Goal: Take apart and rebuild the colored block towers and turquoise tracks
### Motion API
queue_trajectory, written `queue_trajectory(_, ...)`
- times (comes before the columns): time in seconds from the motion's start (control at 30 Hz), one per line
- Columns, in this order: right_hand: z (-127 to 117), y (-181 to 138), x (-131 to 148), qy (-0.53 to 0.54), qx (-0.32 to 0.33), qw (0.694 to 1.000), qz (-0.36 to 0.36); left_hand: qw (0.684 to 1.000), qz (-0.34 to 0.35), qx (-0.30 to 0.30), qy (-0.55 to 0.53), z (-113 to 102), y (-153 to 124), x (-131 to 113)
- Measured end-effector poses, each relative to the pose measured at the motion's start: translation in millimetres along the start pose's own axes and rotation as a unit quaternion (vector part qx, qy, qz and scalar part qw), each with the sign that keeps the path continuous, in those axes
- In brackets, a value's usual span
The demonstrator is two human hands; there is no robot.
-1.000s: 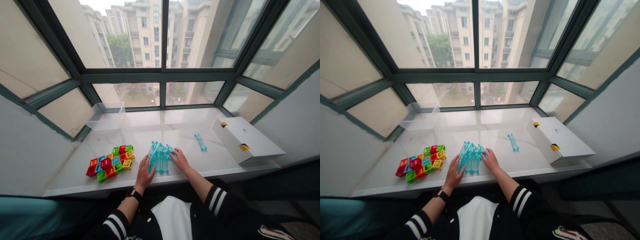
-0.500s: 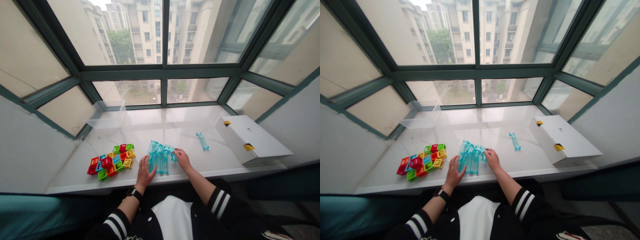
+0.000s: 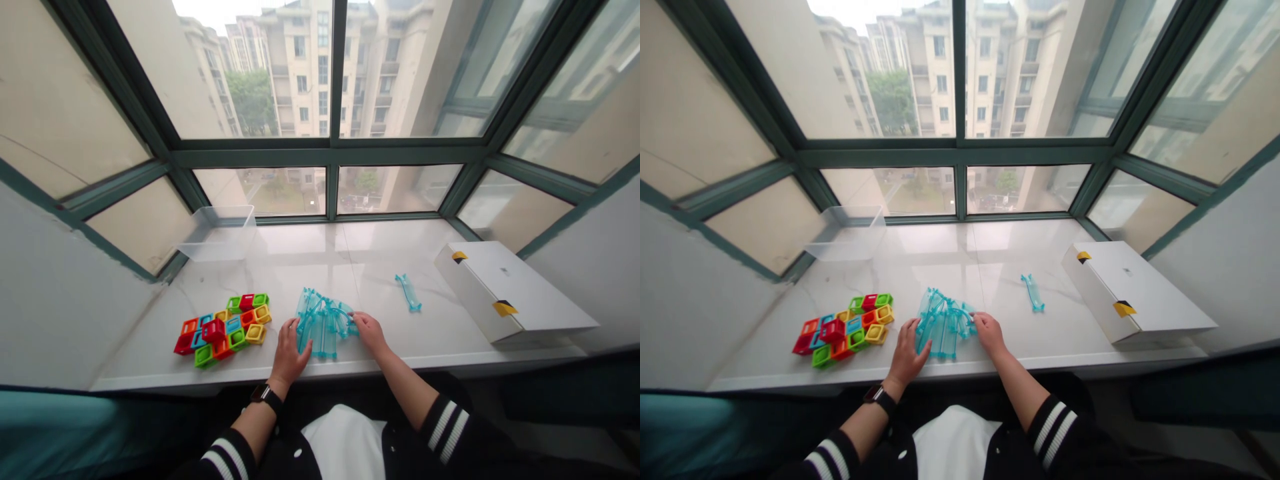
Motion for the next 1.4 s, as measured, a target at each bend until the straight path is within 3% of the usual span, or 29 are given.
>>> queue_trajectory(0.43, -8, -7, 1, -0.032, -0.022, 0.996, -0.078, 0.998, -0.023, -0.035, -0.047, 7, 0, 11)
queue_trajectory(0.8, -17, -3, -2, -0.03, -0.075, 0.994, -0.072, 0.998, -0.027, -0.05, -0.042, 8, -3, 11)
queue_trajectory(1.17, -11, -5, 19, -0.015, -0.018, 0.995, -0.096, 0.999, -0.022, -0.017, -0.02, 1, -1, 2)
queue_trajectory(1.3, -11, -6, 28, -0.021, -0.015, 0.996, -0.083, 1.0, -0.016, -0.012, -0.019, -1, -2, 3)
queue_trajectory(1.4, -10, -4, 27, -0.001, -0.01, 1.0, -0.023, 0.999, -0.019, -0.024, -0.022, -5, -1, 2)
Point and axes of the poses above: each hand's wrist, its own y-axis towards the middle knuckle, its own z-axis out of the palm, x = y × z, the point moved 2 cm from there along y, towards the middle knuckle, and after that the axes turned 3 degrees about -z, right-handed, at the moved point
